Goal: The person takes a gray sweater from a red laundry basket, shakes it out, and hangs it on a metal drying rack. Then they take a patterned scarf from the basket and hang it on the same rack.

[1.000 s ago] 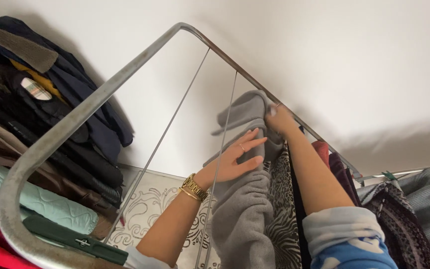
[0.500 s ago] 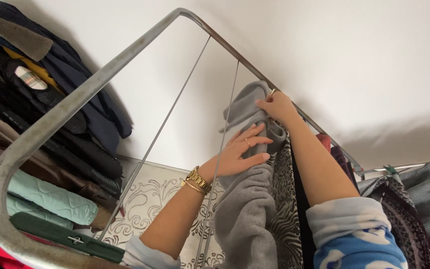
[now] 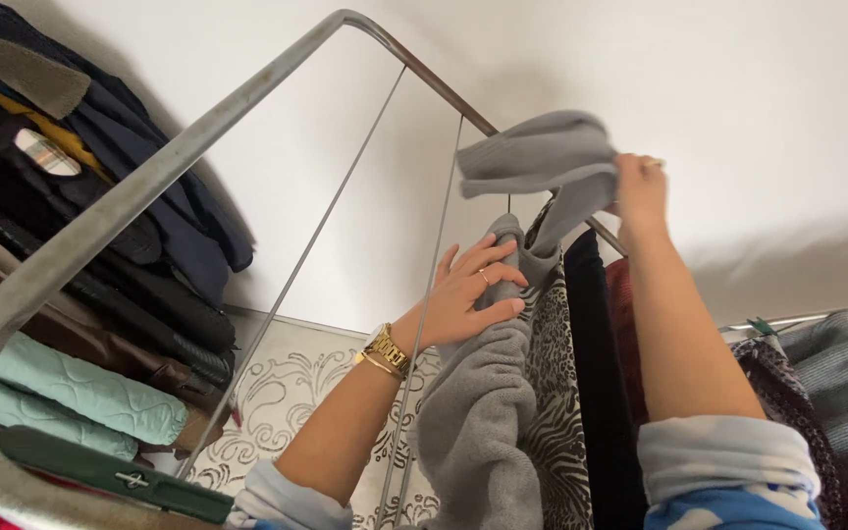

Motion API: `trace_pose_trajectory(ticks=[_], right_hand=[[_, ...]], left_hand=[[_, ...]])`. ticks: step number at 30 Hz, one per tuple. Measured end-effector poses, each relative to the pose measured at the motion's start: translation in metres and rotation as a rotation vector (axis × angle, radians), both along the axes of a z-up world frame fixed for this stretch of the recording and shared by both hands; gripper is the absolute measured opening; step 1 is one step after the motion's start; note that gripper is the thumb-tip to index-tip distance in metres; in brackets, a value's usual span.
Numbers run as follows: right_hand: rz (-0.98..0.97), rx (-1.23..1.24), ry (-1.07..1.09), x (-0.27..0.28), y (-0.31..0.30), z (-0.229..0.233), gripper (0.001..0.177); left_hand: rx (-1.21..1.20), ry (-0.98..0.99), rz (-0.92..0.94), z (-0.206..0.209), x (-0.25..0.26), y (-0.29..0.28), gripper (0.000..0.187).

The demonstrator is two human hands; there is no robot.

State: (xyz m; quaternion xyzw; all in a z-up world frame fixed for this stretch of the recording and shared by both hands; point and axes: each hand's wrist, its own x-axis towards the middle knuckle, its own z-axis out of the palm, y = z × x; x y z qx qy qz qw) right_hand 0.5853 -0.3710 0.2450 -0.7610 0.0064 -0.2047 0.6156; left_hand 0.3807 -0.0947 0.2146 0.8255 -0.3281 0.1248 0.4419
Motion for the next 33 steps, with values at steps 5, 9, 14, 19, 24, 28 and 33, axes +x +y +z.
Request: trace_pose_trajectory(ticks=[5,9,14,19,24,28,33], right_hand=[[-0.074,0.235,-0.065,0.026,-0.064,-0.015,0.026],[-0.118,0.306,-0.079,0.025,-0.085,-0.024,0.021],[-0.196,0.391,-0.099,0.013,-0.083,-0.03,0.029],[-0.054,0.373,-0.033,0.016,-0.048,-0.025,0.031],[0.091,0.265,0.087,-0.009,0.013,-0.011,0.037],[0.217,0.102,0.229,0.0,0.036,-0.03,0.045],[0.381,0.016,0.265,-0.033,0.057,-0.029,0.03]], left_hand=[[-0.018,0.005,0.006,0.001,-0.003,-0.001,0.034],[-0.01,0.006,0.02,-0.001,-0.003,-0.001,0.034],[-0.013,0.002,0.035,-0.002,-0.003,-0.003,0.034],[-0.027,0.03,0.019,0.004,-0.008,-0.003,0.034],[-0.032,0.044,0.018,0.001,-0.008,-0.002,0.034],[-0.061,0.053,0.003,-0.003,-0.007,-0.002,0.034],[-0.072,0.06,0.001,-0.005,-0.007,-0.003,0.036]])
